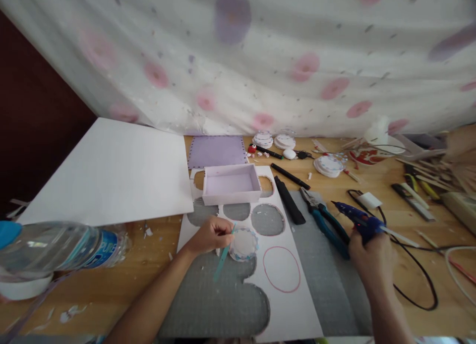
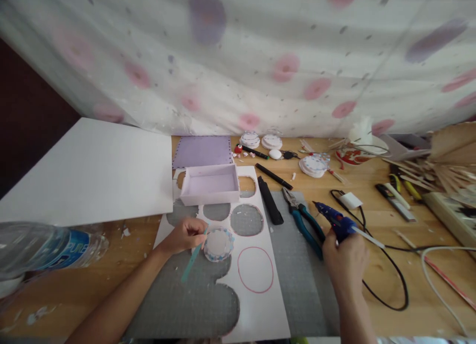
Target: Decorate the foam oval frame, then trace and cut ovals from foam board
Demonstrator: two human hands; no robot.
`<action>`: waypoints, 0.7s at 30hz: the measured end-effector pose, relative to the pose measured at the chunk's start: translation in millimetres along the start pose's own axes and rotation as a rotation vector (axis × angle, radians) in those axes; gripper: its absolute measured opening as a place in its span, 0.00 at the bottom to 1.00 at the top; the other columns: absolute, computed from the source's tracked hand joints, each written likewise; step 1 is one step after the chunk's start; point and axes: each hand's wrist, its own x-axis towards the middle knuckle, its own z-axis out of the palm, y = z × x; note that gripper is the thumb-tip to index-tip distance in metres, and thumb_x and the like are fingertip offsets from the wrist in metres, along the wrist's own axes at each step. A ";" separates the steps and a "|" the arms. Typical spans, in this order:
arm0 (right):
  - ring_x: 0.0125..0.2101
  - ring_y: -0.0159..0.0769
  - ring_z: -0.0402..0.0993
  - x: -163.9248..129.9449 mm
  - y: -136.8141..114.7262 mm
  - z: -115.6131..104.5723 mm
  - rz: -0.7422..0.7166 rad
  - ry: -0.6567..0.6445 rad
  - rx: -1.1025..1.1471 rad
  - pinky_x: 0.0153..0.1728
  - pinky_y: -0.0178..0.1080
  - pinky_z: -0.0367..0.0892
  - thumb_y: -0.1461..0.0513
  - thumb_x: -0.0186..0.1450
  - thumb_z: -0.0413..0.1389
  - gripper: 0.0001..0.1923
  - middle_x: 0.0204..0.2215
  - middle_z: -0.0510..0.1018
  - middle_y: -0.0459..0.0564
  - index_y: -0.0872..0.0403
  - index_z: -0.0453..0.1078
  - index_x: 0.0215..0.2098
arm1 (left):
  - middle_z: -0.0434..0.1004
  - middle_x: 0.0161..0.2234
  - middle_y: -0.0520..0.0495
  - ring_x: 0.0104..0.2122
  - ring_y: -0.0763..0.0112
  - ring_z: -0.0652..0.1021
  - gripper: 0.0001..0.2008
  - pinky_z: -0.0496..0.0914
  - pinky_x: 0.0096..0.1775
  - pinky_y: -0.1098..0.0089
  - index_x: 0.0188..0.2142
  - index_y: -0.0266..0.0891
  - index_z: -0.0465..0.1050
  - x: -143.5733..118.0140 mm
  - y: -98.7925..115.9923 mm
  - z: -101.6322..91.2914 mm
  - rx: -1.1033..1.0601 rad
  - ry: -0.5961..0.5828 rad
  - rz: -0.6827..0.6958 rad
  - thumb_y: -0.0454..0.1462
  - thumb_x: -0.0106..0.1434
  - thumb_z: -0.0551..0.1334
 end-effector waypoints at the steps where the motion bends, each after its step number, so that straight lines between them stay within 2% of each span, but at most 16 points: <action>1: 0.16 0.42 0.63 0.0 -4.9 -5.5 0.034 0.010 -0.005 0.17 0.40 0.54 0.54 0.56 0.53 0.09 0.15 0.62 0.47 0.50 0.63 0.23 | 0.54 0.16 0.56 0.19 0.79 0.57 0.16 0.50 0.22 0.75 0.14 0.37 0.56 0.2 -0.9 -0.1 0.011 -0.005 0.003 0.35 0.53 0.59; 5: 0.20 0.43 0.69 -1.9 -34.1 -31.7 0.196 -0.009 0.134 0.19 0.41 0.59 0.49 0.53 0.60 0.15 0.17 0.70 0.50 0.51 0.67 0.22 | 0.52 0.16 0.57 0.19 0.79 0.55 0.16 0.49 0.22 0.74 0.14 0.38 0.53 0.5 -2.6 -0.8 0.035 -0.027 -0.001 0.35 0.53 0.58; 8: 0.19 0.39 0.69 -10.4 -64.2 -35.6 0.193 -0.051 0.336 0.20 0.39 0.62 0.48 0.47 0.65 0.18 0.17 0.73 0.49 0.53 0.69 0.21 | 0.50 0.16 0.57 0.19 0.79 0.55 0.17 0.49 0.22 0.74 0.14 0.38 0.52 1.0 -1.7 -1.1 0.041 -0.047 -0.001 0.36 0.54 0.58; 12: 0.15 0.32 0.63 -37.1 -100.9 -9.5 -0.072 -0.196 0.606 0.16 0.35 0.61 0.52 0.49 0.63 0.15 0.14 0.71 0.45 0.53 0.66 0.19 | 0.49 0.16 0.57 0.19 0.79 0.54 0.18 0.48 0.22 0.73 0.14 0.38 0.51 1.6 -0.1 -1.3 0.053 -0.054 -0.005 0.36 0.54 0.58; 15: 0.12 0.28 0.59 -58.7 -116.5 14.3 -0.246 -0.290 0.646 0.14 0.32 0.58 0.56 0.51 0.59 0.14 0.10 0.66 0.42 0.53 0.62 0.15 | 0.49 0.16 0.57 0.19 0.79 0.54 0.19 0.48 0.23 0.73 0.14 0.39 0.49 2.0 1.3 -0.9 0.060 -0.049 -0.012 0.36 0.55 0.58; 18: 0.12 0.27 0.58 -71.5 -120.0 27.5 -0.281 -0.332 0.615 0.14 0.31 0.56 0.58 0.53 0.57 0.13 0.09 0.64 0.41 0.53 0.61 0.14 | 0.48 0.16 0.57 0.19 0.79 0.54 0.19 0.48 0.22 0.73 0.14 0.39 0.49 3.0 3.8 0.2 0.056 -0.050 -0.021 0.36 0.55 0.58; 21: 0.12 0.26 0.56 -74.8 -117.4 31.1 -0.288 -0.354 0.590 0.14 0.31 0.55 0.60 0.53 0.55 0.14 0.09 0.62 0.40 0.52 0.58 0.14 | 0.48 0.16 0.57 0.19 0.79 0.53 0.19 0.48 0.22 0.72 0.14 0.39 0.48 4.5 6.8 1.2 0.068 -0.058 -0.021 0.35 0.55 0.57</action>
